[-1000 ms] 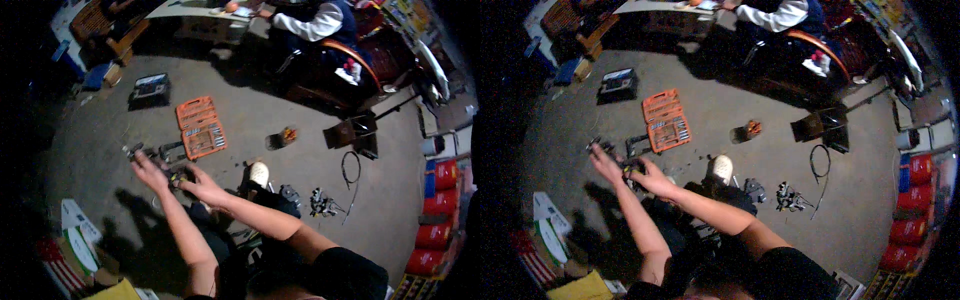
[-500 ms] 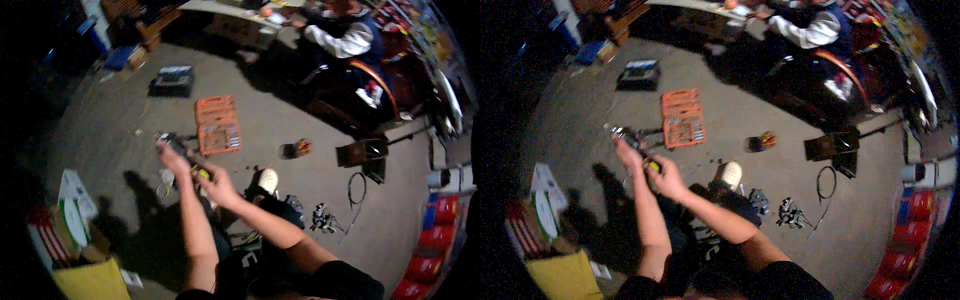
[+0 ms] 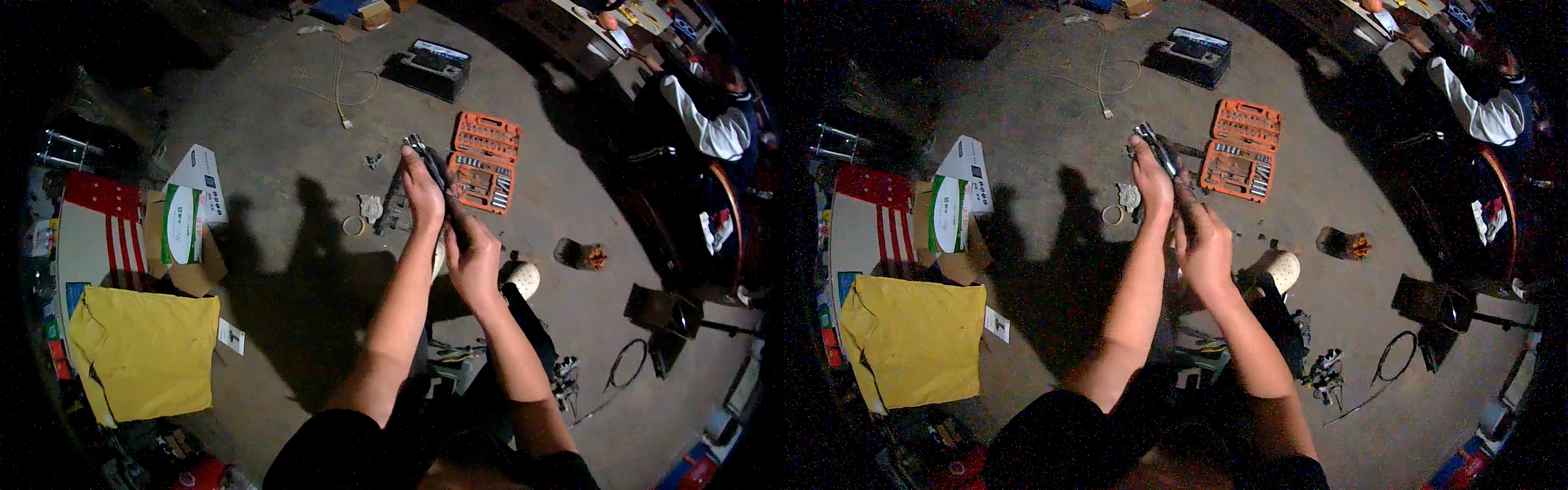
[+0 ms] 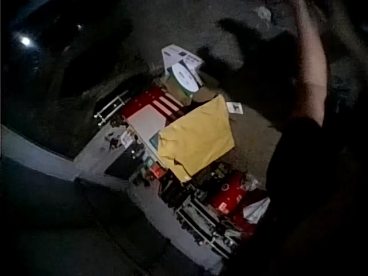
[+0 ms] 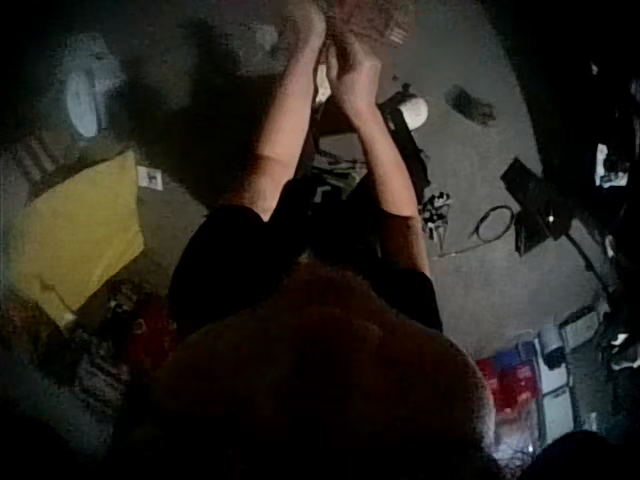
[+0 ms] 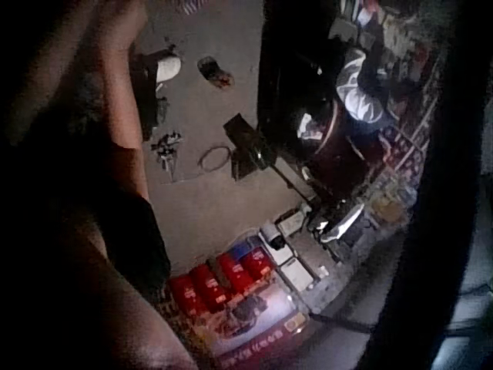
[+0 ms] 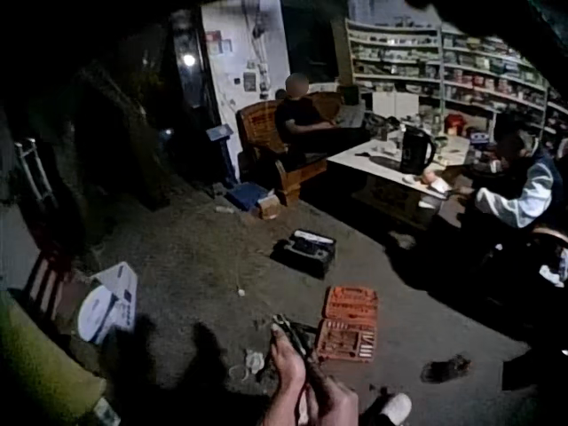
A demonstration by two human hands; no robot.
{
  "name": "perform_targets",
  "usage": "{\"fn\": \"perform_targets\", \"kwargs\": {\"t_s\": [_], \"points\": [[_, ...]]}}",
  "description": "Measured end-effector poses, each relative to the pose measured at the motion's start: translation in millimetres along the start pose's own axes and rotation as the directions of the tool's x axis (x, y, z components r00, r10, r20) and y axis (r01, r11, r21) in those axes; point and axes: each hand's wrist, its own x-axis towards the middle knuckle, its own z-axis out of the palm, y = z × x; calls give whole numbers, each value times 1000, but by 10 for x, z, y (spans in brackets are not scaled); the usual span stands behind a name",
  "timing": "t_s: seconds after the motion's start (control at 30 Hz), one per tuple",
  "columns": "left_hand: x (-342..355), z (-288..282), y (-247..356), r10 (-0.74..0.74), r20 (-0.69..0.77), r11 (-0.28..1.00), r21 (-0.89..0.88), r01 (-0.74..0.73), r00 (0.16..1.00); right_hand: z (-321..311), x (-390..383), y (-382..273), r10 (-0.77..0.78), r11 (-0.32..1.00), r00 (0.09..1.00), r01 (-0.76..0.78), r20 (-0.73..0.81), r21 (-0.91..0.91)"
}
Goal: The person sits on the floor and uses a screwdriver and pliers to disassemble and manipulate a small mechanical component. They repeatedly loosen screws, remove parts, and inspect the internal mechanisms of the device.
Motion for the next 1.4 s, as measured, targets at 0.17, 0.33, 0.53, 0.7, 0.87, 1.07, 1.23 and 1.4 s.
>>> {"fn": "perform_targets", "kwargs": {"t_s": [0.17,0.33,0.53,0.7,0.87,1.07,1.23,1.4], "points": [[103,-68,-138,55,-58,997,60,-51,997,-52,30,-41,19,995,998,-14,55,-98],[7,-57,-16,86,23,980,180,-89,996,-64,13,18,-1,986,999,9,50,-167],[141,-156,-135,193,99,965,158,-207,976,-7,60,76,149,922,982,-179,114,344],[143,-149,-95,230,159,970,43,-240,960,-243,99,-212,493,242,685,-701,537,671],[56,-41,-10,169,133,986,-28,-167,977,-295,87,-183,462,145,664,-710,588,689],[-14,-8,56,195,178,981,-31,-192,965,-346,55,-167,485,215,684,-697,545,684],[-2,-22,59,175,178,985,-34,-172,968,-420,70,-183,492,280,678,-718,547,637],[-24,9,106,197,166,980,-3,-199,966,-468,94,-214,497,229,683,-698,535,679]]}}
